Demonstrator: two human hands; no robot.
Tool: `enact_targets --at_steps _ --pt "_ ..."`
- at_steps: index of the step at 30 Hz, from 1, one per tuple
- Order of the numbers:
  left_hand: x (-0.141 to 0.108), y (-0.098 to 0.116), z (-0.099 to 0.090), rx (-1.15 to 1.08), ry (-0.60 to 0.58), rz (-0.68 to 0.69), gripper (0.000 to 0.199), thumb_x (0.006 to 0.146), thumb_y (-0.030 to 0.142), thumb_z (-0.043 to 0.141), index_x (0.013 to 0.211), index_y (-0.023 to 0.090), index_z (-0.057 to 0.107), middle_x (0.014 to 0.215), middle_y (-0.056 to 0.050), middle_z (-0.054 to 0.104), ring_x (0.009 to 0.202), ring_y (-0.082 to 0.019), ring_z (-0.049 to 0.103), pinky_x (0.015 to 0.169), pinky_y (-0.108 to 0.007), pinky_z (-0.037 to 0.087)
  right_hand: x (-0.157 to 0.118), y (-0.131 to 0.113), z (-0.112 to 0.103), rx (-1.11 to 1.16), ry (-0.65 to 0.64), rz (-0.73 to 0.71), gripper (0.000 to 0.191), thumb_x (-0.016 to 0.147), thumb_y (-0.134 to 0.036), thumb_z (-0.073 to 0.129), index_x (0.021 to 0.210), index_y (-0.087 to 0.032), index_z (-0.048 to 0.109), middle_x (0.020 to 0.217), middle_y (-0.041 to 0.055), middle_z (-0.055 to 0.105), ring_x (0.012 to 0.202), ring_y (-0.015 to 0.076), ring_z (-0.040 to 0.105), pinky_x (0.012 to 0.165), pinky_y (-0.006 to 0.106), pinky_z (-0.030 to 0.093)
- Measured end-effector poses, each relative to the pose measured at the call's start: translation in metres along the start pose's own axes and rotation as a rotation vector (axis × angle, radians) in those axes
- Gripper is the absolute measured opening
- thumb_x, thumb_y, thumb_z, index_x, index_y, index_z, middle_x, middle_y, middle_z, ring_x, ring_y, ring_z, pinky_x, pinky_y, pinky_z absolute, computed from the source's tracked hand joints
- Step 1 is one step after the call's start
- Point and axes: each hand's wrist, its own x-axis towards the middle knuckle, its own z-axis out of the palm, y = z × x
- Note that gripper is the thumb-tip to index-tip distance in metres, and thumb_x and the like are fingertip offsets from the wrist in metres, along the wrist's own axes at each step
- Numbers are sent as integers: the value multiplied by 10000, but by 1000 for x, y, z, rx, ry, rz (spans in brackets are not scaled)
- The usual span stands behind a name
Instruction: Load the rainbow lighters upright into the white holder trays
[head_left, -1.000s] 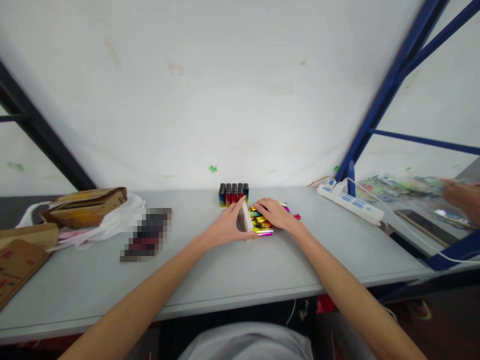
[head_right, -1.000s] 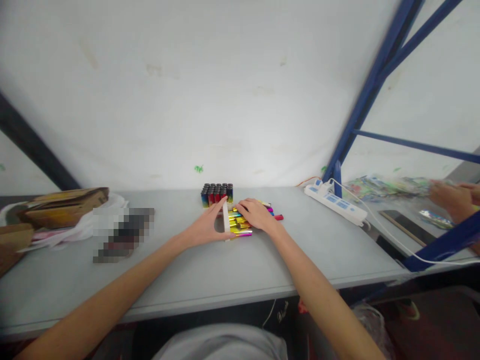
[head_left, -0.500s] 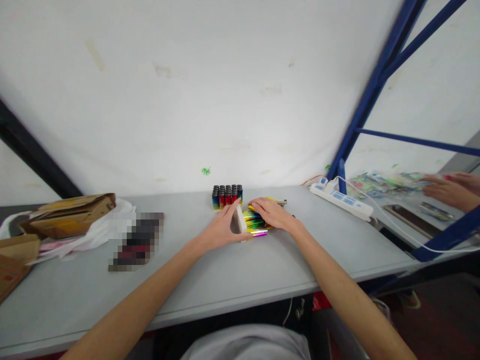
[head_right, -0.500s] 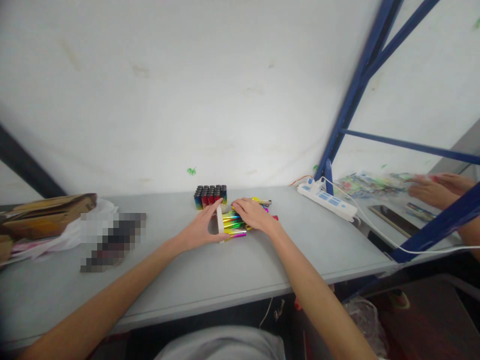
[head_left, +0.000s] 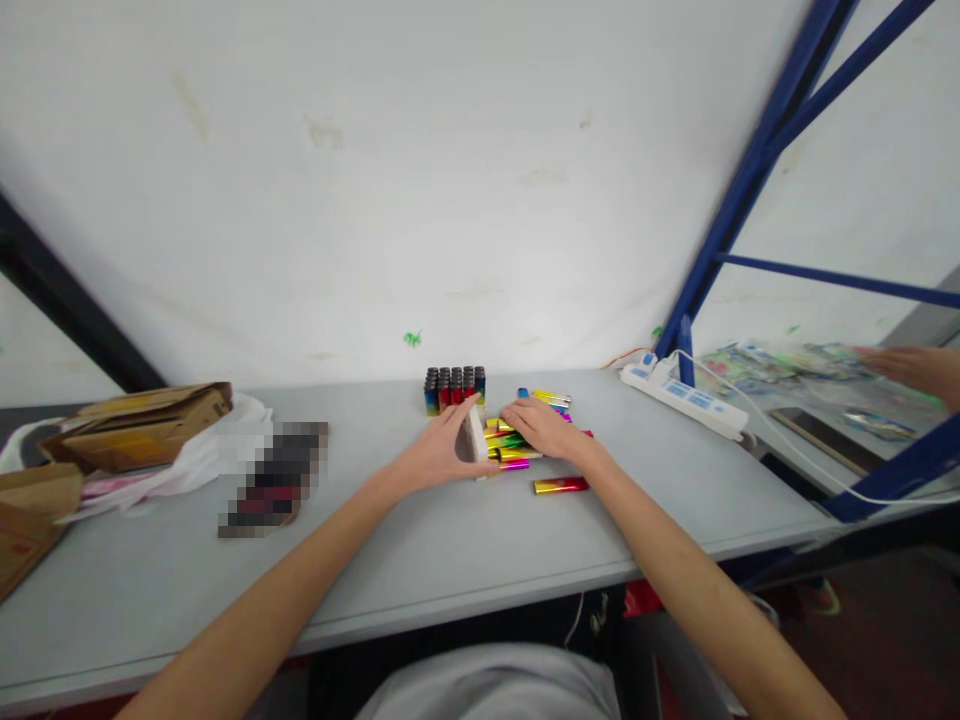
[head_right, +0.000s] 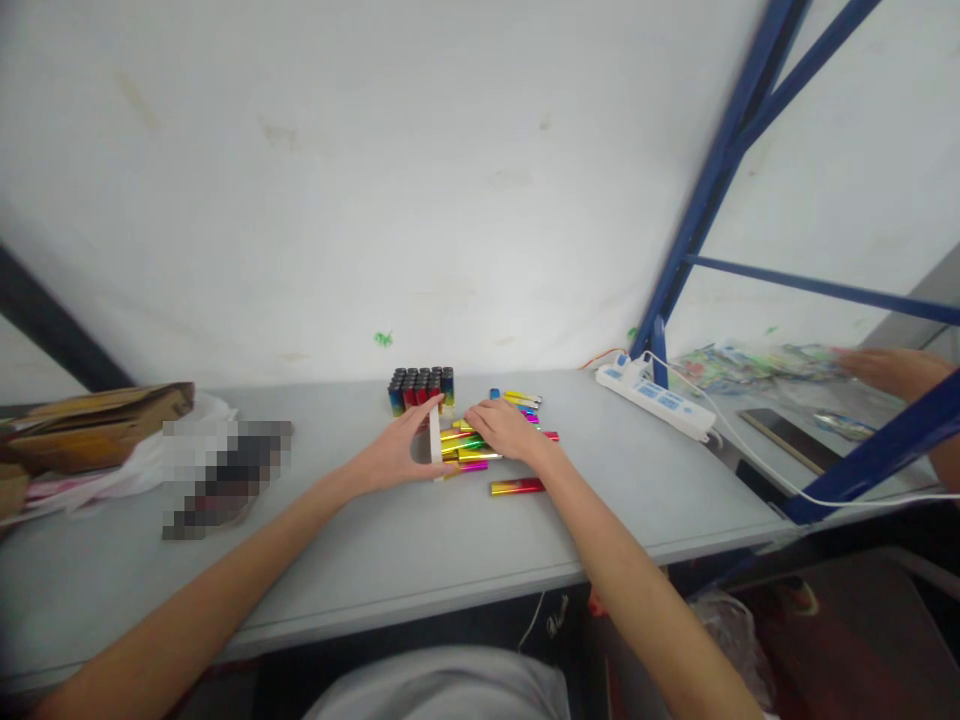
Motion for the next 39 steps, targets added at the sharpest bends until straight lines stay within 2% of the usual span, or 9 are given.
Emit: enact_targets --at_steps 5,10,16,21,24,27,30,34,39 --pt "0 -2 7 -50 41 -3 1182 713 719 782 1623 269 178 1578 -142 411 1455 -345 409 1210 -478 331 3 -19 -6 56 64 58 379 1109 -263 318 1071 -143 676 1070 100 699 1002 190 607 937 306 408" --pt "3 5 14 -93 59 26 1173 696 680 823 1614 286 208 1581 -138 402 1476 -341 377 1227 -487 305 6 -46 7 -147 -17 68 270 1050 -216 433 1122 -111 671 1121 162 689 1032 270 618 953 376 410" --pt "3 1 2 -77 47 36 1048 671 623 855 1542 305 367 1506 -103 498 1399 -347 477 1203 -492 371 2 -40 9 -157 2 88 302 1080 -284 393 1083 -183 677 1108 127 679 1083 262 590 977 396 399" --pt "0 -6 -9 -152 22 33 965 654 588 876 1462 290 442 1444 -106 548 1290 -328 590 1128 -492 483 2 -40 4 -188 31 111 348 1092 -287 353 1033 -199 685 1068 104 684 1061 241 582 1033 421 367" --pt "0 -7 -5 -212 32 23 978 623 577 899 1441 286 447 1455 -117 532 1290 -323 592 1110 -493 503 4 -49 9 -193 39 77 300 1073 -266 390 1099 -173 675 1127 124 687 1072 258 574 1067 441 347" --pt "2 -6 4 -232 70 25 1004 596 559 921 1430 284 433 1470 -130 513 1348 -335 541 1141 -514 464 6 -57 17 -189 -16 45 268 1013 -294 523 1177 -124 648 1202 175 670 1128 304 547 1035 434 383" --pt "2 -6 7 -248 63 18 992 604 517 927 1420 276 416 1460 -140 519 1350 -338 537 1157 -532 433 5 -59 20 -217 -38 52 275 1009 -314 523 1173 -136 652 1221 183 658 1137 324 536 1007 439 400" --pt "1 -6 -4 -274 20 1 956 615 462 913 1399 250 408 1419 -145 538 1245 -319 610 1084 -506 492 3 -54 17 -240 -5 87 289 1053 -305 420 1078 -176 677 1137 163 667 1096 305 549 1001 445 397" --pt "-13 -5 -31 -124 -59 -57 858 638 555 874 1302 211 453 1171 -103 659 1067 -318 670 928 -458 555 3 -45 16 -209 22 93 338 1079 -296 373 1023 -170 681 1070 139 682 1056 272 574 1011 438 386"
